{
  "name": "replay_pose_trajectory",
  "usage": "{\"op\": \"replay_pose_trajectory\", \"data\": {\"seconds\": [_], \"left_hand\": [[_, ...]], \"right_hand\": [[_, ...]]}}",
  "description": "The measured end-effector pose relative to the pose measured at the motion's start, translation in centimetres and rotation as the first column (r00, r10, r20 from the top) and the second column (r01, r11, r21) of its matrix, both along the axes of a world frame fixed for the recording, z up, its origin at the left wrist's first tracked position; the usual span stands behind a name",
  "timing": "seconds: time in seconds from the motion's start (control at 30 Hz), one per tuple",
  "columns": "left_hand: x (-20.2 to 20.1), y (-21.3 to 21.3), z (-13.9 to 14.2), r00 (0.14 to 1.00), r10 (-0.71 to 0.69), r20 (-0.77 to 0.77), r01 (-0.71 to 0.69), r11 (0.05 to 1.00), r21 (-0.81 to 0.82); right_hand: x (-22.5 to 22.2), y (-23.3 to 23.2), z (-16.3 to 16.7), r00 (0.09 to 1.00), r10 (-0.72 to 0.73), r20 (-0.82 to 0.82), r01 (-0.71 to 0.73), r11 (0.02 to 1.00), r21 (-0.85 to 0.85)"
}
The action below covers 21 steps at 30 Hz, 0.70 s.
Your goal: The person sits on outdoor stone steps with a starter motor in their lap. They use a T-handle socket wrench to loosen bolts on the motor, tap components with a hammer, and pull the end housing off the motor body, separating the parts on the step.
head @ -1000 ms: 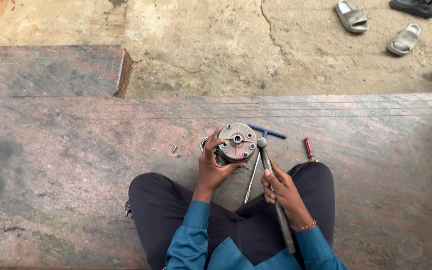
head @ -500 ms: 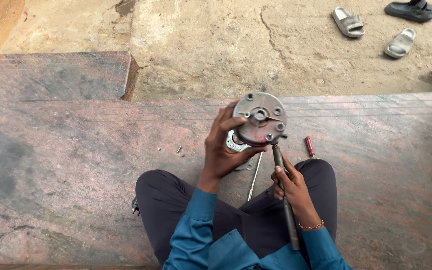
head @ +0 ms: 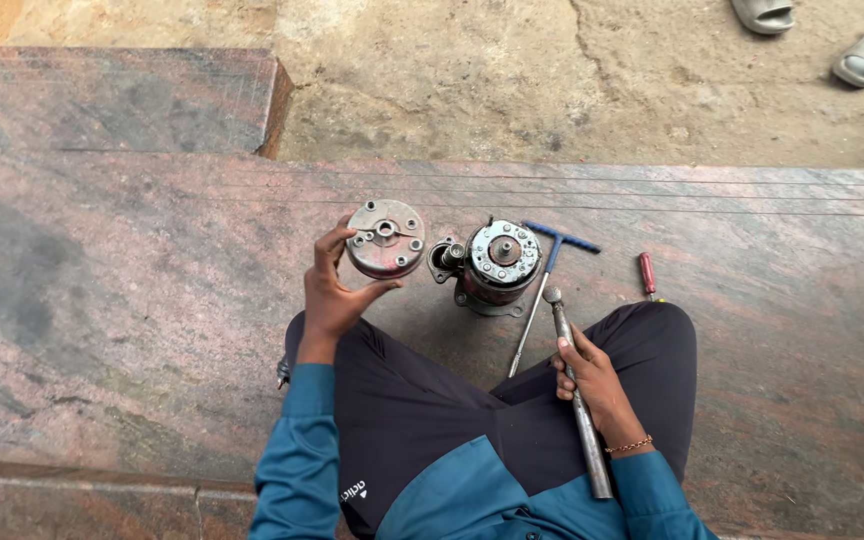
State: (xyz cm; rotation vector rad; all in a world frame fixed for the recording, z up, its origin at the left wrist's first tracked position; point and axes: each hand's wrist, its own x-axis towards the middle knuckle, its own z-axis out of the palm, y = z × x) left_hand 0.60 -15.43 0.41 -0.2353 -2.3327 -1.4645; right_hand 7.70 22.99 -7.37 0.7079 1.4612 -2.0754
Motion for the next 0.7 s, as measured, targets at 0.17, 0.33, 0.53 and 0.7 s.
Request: {"op": "replay_pose_trajectory", "data": {"seconds": [0.17, 0.33, 0.53, 0.7], "left_hand": [[-1.9, -6.7, -2.1, 0.972, 0.111, 0.208, -0.021, 0.92, -0.392], [-3.5, -8.6, -4.5, 0.931, 0.082, 0.356, 0.159, 0.785, -0.598], [-4.3, -7.2, -7.9, 0.888, 0.118, 0.444, 0.28, 0.627, -0.726], [-4.7, -5.4, -10.0, 0.949, 0.13, 0.289, 0.21, 0.424, -0.881]], "right_hand": [[-0.5, -0.2, 0.0, 1.0, -0.007, 0.01, 0.007, 1.0, -0.017], [-0.7, -0.5, 0.3, 1.0, 0.011, 0.027, -0.012, 0.999, 0.034], [-0.6, -0.5, 1.0, 0.999, 0.011, 0.033, -0.013, 0.999, 0.051], [-0.8, -0.7, 1.2, 0.998, 0.044, 0.043, -0.047, 0.996, 0.08]]}}
